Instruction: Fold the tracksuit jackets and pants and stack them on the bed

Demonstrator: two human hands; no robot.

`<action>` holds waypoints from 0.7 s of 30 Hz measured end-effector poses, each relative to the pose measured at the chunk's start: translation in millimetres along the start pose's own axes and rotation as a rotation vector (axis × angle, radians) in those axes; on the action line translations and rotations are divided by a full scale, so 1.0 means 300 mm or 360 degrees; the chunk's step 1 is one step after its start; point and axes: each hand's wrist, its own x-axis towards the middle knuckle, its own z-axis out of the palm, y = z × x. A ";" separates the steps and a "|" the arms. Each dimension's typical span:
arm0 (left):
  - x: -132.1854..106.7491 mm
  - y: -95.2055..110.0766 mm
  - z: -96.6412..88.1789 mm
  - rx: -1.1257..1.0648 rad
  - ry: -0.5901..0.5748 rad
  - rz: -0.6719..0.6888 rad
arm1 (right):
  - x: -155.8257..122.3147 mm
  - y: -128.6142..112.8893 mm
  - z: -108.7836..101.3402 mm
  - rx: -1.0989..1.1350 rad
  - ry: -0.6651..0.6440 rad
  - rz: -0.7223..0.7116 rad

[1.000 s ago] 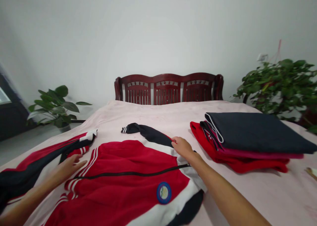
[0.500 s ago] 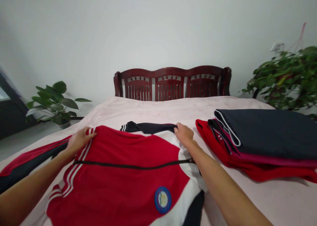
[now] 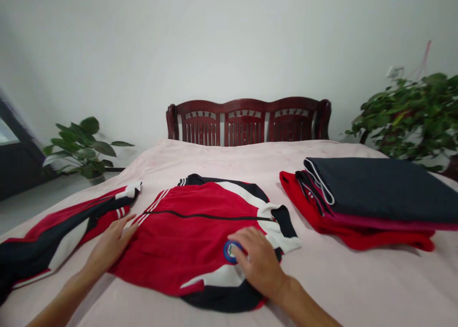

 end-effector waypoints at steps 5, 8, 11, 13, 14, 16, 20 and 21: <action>-0.164 -0.086 -0.016 -0.0244 0.0210 -0.0300 | -0.178 -0.204 0.084 -0.0018 -0.0303 -0.0272; -0.205 -0.061 -0.001 -0.0320 0.0213 -0.0389 | -0.204 -0.227 0.158 -0.0173 -0.0218 -0.0184; -0.231 -0.005 0.002 -0.0334 0.0273 -0.0463 | -0.194 -0.224 0.194 -0.0224 -0.0170 -0.0091; -0.247 0.027 -0.005 -0.0366 0.0285 -0.0513 | -0.184 -0.223 0.192 -0.0212 -0.0185 -0.0077; -0.256 0.038 -0.011 -0.0391 0.0280 -0.0531 | -0.181 -0.225 0.186 -0.0203 -0.0191 -0.0080; -0.270 0.049 -0.023 -0.0452 0.0261 -0.0567 | -0.181 -0.229 0.172 -0.0189 -0.0186 -0.0098; -0.285 0.044 -0.038 -0.0612 0.0279 -0.0694 | -0.200 -0.233 0.155 -0.0176 -0.0079 -0.0163; -0.286 0.040 -0.039 -0.0686 0.0317 -0.0723 | -0.204 -0.230 0.155 -0.0171 -0.0029 -0.0165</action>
